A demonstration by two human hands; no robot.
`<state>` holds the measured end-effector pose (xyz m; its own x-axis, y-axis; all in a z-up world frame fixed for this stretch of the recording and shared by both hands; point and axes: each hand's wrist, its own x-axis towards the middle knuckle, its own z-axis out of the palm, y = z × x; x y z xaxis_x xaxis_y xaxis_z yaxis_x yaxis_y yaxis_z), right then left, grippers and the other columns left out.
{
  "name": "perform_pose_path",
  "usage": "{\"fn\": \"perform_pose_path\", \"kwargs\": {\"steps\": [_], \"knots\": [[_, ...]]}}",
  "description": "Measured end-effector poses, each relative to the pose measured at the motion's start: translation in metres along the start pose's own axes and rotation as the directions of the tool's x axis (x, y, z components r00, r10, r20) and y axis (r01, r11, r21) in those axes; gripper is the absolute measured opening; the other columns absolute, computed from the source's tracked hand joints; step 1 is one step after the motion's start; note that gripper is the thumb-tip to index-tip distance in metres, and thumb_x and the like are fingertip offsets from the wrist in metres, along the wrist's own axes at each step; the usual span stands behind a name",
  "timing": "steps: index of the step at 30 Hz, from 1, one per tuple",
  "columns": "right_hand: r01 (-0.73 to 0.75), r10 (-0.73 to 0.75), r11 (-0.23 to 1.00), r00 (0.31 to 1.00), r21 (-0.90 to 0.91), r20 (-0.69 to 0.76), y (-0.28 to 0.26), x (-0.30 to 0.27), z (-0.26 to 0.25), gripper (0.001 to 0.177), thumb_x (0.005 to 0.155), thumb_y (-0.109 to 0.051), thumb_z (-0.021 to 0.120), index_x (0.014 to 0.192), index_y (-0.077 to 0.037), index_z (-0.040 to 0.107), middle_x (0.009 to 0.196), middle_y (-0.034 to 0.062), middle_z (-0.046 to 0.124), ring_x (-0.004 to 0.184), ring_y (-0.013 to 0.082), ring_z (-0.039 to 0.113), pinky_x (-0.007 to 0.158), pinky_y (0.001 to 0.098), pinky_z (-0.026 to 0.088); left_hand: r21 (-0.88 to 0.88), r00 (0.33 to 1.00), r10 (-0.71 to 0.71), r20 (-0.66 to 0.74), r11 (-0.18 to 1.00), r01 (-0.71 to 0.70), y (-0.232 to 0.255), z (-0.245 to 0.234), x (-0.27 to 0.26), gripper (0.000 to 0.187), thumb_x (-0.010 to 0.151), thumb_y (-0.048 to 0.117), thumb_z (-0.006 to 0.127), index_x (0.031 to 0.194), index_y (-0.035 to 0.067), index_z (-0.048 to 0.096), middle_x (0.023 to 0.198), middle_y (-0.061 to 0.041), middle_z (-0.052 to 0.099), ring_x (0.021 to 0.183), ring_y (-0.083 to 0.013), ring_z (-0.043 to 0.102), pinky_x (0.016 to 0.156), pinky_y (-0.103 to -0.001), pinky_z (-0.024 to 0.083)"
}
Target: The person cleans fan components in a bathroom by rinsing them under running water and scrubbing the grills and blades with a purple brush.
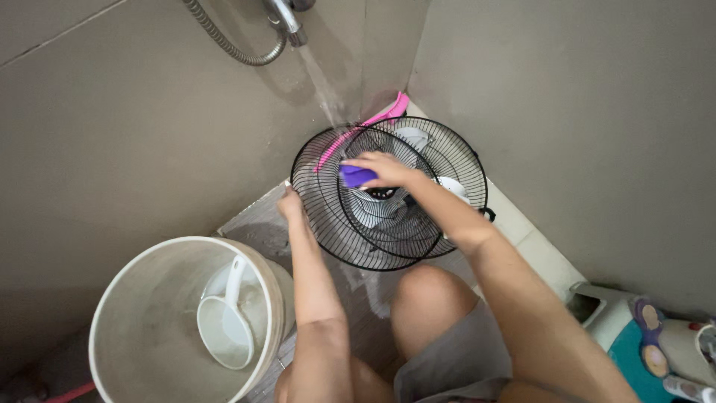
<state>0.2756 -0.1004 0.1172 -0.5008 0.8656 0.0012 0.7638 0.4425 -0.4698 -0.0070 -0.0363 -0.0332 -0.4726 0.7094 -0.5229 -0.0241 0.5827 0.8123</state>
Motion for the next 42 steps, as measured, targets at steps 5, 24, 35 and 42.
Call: {"fn": "perform_pose_path", "kwargs": {"steps": [5,24,35,42], "knots": [[-0.034,0.035,0.999,0.998,-0.036,0.052,0.008,-0.02,-0.022,0.092,0.075,-0.042,0.083,0.157,-0.036,0.042,0.126,0.0068,0.062,0.115,0.0343,0.062,0.097,0.0463,0.052,0.336,0.98,0.187,-0.065,0.929,-0.155,0.005,0.004,-0.001,0.066,0.099,0.057,0.056,0.094,-0.005,0.076,0.087,-0.027,0.073,0.085,-0.0433,0.071,0.077,-0.053,0.052],[-0.243,0.282,0.929,0.953,-0.279,0.108,0.001,-0.013,-0.017,0.089,0.079,-0.039,0.082,0.157,-0.044,0.038,0.121,0.0072,0.061,0.109,0.0343,0.062,0.09,0.048,0.054,0.223,0.985,0.15,-0.08,0.966,-0.129,0.002,0.004,-0.02,0.058,0.095,0.051,0.059,0.1,-0.003,0.076,0.092,-0.024,0.075,0.088,-0.0403,0.073,0.08,-0.05,0.054],[-0.026,0.028,0.997,0.999,0.068,-0.039,-0.02,0.002,0.002,0.092,0.078,-0.04,0.084,0.157,-0.036,0.038,0.129,0.0091,0.062,0.12,0.0352,0.062,0.099,0.0478,0.051,0.074,0.994,0.083,-0.077,0.994,-0.078,0.002,-0.019,-0.012,0.059,0.094,0.049,0.064,0.101,-0.008,0.075,0.091,-0.02,0.076,0.079,-0.0295,0.07,0.077,-0.046,0.054],[-0.195,0.22,0.955,0.971,-0.225,0.091,-0.014,-0.021,-0.025,0.084,0.071,-0.031,0.086,0.146,-0.04,0.051,0.136,-0.0018,0.061,0.127,0.0286,0.055,0.103,0.0581,0.037,0.034,0.997,-0.058,-0.052,0.998,0.06,0.002,-0.003,-0.01,0.062,0.094,0.051,0.066,0.098,-0.01,0.073,0.09,-0.017,0.076,0.077,-0.0295,0.069,0.072,-0.047,0.055]]}}
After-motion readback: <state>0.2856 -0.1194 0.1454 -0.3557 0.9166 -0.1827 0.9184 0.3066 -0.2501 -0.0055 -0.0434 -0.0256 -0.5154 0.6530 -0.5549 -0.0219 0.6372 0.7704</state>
